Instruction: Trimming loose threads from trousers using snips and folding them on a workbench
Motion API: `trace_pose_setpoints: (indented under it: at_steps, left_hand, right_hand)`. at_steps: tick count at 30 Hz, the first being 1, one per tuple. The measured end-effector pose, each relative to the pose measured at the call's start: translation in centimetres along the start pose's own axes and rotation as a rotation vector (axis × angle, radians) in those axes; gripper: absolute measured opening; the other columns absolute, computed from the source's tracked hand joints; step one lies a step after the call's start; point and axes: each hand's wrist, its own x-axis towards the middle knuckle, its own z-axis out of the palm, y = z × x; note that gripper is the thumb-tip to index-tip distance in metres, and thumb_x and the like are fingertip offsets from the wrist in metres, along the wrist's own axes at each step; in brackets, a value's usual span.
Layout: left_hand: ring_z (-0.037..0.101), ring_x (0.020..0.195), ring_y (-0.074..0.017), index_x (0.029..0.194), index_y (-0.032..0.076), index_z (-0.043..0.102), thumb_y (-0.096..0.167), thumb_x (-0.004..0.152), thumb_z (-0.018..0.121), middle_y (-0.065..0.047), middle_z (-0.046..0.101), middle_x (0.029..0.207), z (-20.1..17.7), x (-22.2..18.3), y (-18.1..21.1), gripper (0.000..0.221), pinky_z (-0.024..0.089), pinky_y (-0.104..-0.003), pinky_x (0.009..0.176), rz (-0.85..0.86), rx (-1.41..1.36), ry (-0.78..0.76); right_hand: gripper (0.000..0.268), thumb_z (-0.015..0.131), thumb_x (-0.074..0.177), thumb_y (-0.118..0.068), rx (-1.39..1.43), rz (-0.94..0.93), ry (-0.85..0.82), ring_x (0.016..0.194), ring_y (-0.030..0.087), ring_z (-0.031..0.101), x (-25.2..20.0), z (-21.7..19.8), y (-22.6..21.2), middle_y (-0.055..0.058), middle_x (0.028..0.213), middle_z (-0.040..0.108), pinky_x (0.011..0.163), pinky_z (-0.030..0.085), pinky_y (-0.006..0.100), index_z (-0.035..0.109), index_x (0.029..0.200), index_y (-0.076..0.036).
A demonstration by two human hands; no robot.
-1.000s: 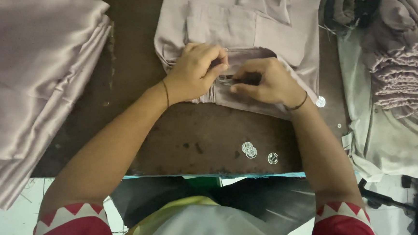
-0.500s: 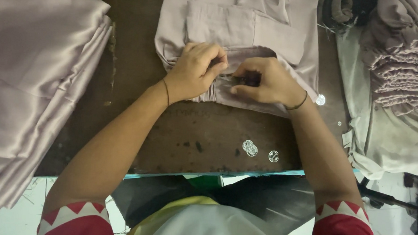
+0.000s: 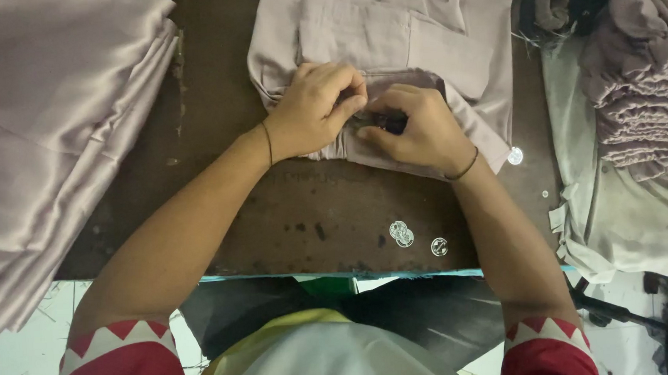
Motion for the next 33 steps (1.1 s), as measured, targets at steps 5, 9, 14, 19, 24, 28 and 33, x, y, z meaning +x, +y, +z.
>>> trace_pose_setpoints:
  at_steps: [5,9,14,19,24,28,33]
  left_hand:
    - [0.066,0.092,-0.0251,0.102,0.019,0.058,0.029,0.102,0.066,-0.001,0.064,0.090,-0.2,0.0,0.2,0.012,0.041,-0.040,0.089,-0.010,-0.005,-0.014]
    - [0.067,0.092,-0.0255,0.102,0.018,0.058,0.026,0.102,0.067,-0.002,0.065,0.090,-0.3,0.1,0.3,0.012,0.042,-0.040,0.090,-0.018,-0.004,-0.018]
    - [0.067,0.093,-0.0276,0.103,0.017,0.059,0.025,0.103,0.065,-0.003,0.065,0.091,-0.3,0.0,0.2,0.010,0.041,-0.041,0.089,-0.026,-0.049,-0.013]
    - [0.061,0.089,-0.0183,0.102,0.015,0.055,0.018,0.106,0.053,0.004,0.062,0.093,-2.2,0.6,1.9,0.006,0.035,-0.045,0.100,-0.100,-0.163,-0.106]
    - [0.060,0.099,-0.0269,0.103,0.008,0.056,0.011,0.108,0.052,-0.007,0.064,0.100,-6.4,0.5,5.9,0.007,0.033,-0.040,0.097,0.045,0.078,-0.026]
    - [0.064,0.111,-0.0279,0.107,0.010,0.064,0.014,0.105,0.057,-0.008,0.070,0.112,-14.1,-4.6,11.7,0.009,0.039,-0.046,0.105,0.010,0.495,-0.177]
    - [0.077,0.082,-0.0253,0.080,0.024,0.077,0.047,0.100,0.040,-0.004,0.078,0.078,-21.5,-24.3,12.4,0.048,0.052,-0.041,0.076,-1.164,0.879,-1.048]
  right_hand:
    - [0.018,0.086,0.084,-0.016,-0.036,-0.021,-0.010,0.073,0.039,0.069,0.2,-0.1,-0.6,0.015,0.079,0.066,0.061,0.052,0.041,0.075,0.094,-0.005]
    - [0.015,0.085,0.084,-0.015,-0.048,-0.027,0.000,0.071,0.036,0.070,0.3,0.0,-1.2,0.013,0.078,0.067,0.061,0.053,0.039,0.076,0.092,-0.007]
    - [0.023,0.086,0.082,-0.018,0.081,0.000,-0.086,0.069,0.035,0.066,-0.2,-2.2,-1.4,0.018,0.079,0.067,0.060,0.049,0.041,0.076,0.097,-0.003]
    - [0.024,0.085,0.088,-0.020,0.087,0.027,-0.146,0.073,0.016,0.062,-0.9,-4.3,-1.5,0.010,0.089,0.073,0.062,0.045,0.025,0.075,0.099,-0.001]
    - [0.020,0.081,0.095,-0.014,0.078,-0.002,0.053,0.069,0.015,0.055,-1.4,-4.2,0.1,0.012,0.089,0.069,0.057,0.040,0.025,0.074,0.103,0.002]
    - [0.023,0.078,0.098,-0.019,0.092,0.032,0.175,0.077,0.017,0.057,-1.8,-4.3,0.7,0.010,0.090,0.067,0.067,0.043,0.028,0.071,0.100,0.003]
    - [0.029,0.076,0.101,-0.022,0.036,-0.005,0.258,0.077,0.018,0.056,-2.0,-4.2,0.9,0.010,0.088,0.064,0.068,0.043,0.029,0.071,0.106,0.005]
